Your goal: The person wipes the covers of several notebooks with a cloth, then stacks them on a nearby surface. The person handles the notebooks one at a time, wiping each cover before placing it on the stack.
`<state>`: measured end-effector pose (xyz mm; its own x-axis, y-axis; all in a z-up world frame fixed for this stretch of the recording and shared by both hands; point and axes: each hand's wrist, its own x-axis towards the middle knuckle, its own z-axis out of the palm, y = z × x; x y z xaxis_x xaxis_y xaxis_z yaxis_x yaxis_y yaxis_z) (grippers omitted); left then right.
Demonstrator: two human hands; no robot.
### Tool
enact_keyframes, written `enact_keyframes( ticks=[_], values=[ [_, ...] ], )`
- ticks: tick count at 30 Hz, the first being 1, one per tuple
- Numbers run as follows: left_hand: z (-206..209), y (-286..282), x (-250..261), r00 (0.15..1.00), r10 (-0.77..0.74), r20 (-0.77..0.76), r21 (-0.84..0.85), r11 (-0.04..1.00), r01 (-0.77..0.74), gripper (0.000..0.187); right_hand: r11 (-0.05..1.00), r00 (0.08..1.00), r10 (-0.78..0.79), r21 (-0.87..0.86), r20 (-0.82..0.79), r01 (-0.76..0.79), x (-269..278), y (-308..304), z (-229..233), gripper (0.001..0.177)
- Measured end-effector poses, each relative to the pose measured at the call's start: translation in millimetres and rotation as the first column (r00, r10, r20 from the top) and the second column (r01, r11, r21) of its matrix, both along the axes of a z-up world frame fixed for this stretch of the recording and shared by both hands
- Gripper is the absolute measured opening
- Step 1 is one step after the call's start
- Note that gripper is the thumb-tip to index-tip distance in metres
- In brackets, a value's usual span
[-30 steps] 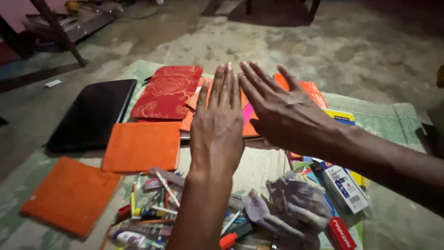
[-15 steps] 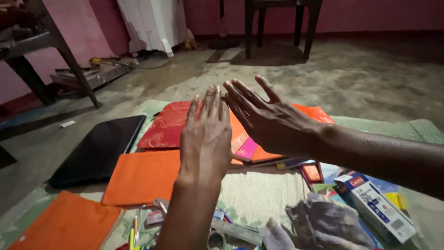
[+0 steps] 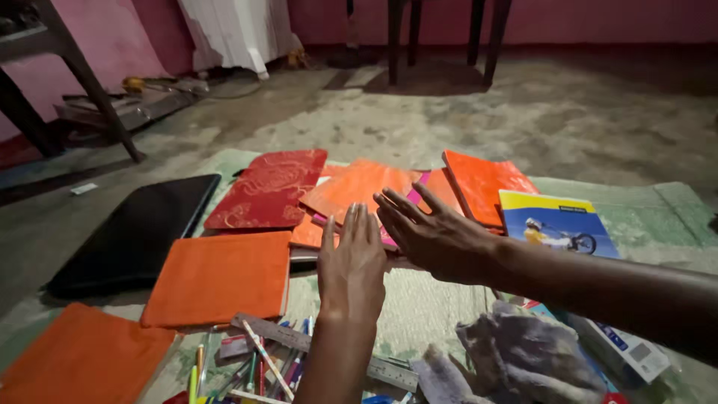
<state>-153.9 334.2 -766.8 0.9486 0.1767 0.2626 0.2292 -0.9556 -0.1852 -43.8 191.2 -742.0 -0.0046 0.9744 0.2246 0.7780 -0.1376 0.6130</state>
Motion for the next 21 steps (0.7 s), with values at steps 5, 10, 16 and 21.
enact_keyframes(
  ticks=[5,10,16,21],
  values=[
    [-65.9,26.5,30.4,0.946,0.111,-0.305,-0.093,0.985,-0.146,0.077,0.977,0.993,-0.117,-0.175,0.03,0.121,25.1,28.3,-56.8,0.065],
    [-155.5,72.1,54.8,0.894,0.177,-0.411,-0.104,0.965,-0.239,0.062,0.984,0.973,-0.175,-0.068,-0.147,0.167,56.8,58.4,-132.9,0.067],
    [-248.8,104.6,56.0,0.955,0.191,-0.229,-0.136,0.965,-0.225,0.033,0.968,0.856,-0.227,-0.012,-0.465,0.25,82.3,98.2,-193.0,0.086],
    [-238.3,113.6,50.9,0.957,0.178,-0.228,-0.304,0.921,-0.244,0.051,0.955,0.768,-0.234,0.007,-0.596,0.297,126.5,128.6,-224.1,0.091]
  ],
)
